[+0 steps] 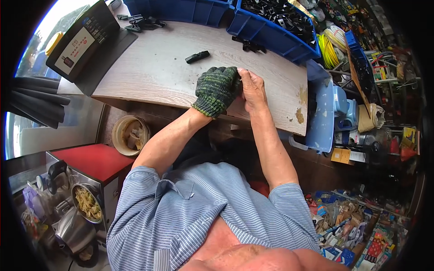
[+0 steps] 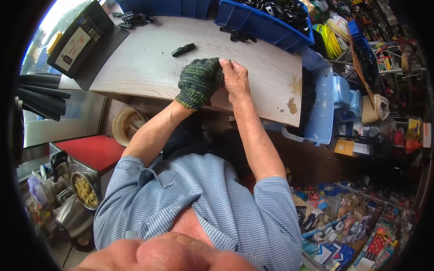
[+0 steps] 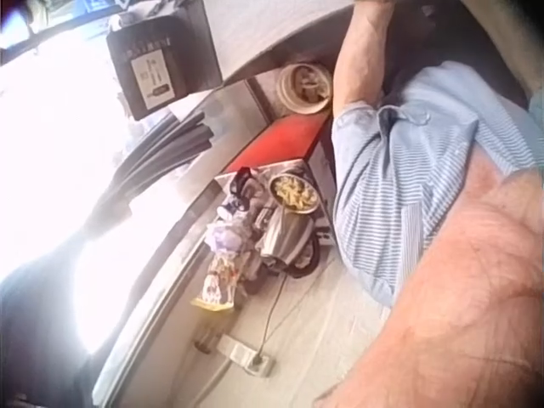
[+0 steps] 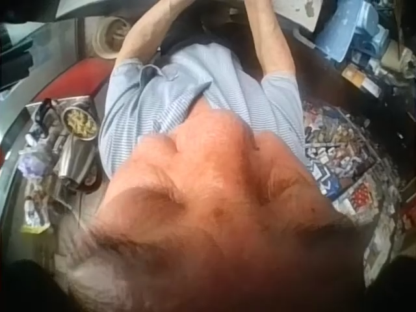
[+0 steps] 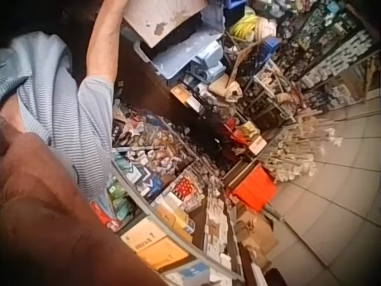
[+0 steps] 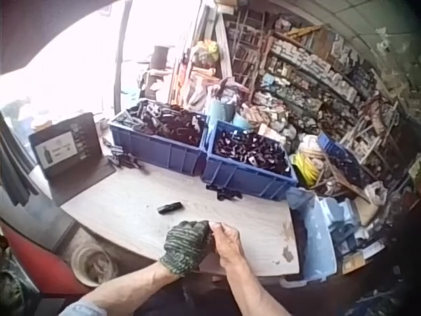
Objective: Assembling small black plastic components at a workbench in a factory or workshop setting.
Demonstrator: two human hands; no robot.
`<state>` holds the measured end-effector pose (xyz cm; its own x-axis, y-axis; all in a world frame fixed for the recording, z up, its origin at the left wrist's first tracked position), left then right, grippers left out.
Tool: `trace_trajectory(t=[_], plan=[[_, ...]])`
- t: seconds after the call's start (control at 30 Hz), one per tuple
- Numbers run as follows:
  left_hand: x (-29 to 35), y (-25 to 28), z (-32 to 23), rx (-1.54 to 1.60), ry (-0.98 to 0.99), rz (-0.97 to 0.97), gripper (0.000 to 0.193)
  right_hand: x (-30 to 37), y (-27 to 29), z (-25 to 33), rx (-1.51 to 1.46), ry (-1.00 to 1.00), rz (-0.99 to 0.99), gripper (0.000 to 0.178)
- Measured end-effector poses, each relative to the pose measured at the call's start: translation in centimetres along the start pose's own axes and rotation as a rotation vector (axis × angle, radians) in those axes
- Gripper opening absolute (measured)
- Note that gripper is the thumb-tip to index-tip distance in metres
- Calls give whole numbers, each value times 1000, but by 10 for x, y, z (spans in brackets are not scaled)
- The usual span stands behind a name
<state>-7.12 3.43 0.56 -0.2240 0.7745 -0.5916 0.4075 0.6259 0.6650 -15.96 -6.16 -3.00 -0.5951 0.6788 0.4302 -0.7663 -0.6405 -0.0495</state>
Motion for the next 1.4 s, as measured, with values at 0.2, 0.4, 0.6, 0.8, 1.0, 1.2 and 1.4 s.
trace_trajectory(t=[0.2,0.4,0.6,0.8,1.0,1.2,1.4], plan=[[7,15,3,-86,-113,62,23,0,0,-3,-50,317,-50,29],[0,56,71,-488,40,-15,31,18,-10,0,-284,24,-32,25],[5,37,61,-280,-73,77,15,15,-5,-1,-377,62,-85,26],[9,28,7,436,-48,47,22,15,3,-2,-362,138,-199,26],[11,6,11,449,68,100,21,20,0,-6,-390,95,-311,25],[13,-10,3,453,209,-51,22,11,12,-16,-219,224,-396,24],[14,-27,-26,528,357,-139,33,15,20,-15,-233,298,-366,24]])
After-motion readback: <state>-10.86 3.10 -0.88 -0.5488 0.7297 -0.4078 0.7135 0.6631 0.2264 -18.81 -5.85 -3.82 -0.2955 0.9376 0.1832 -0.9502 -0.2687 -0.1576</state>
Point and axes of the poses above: each hand's wrist, its own x-axis away from the middle knuckle, its own y-axis out of the back of the hand, z = x × y, the point moved 5 cm from there along -x, towards the middle knuckle, and after that the axes turned 14 degrees about -y, right-handed, at the moved point
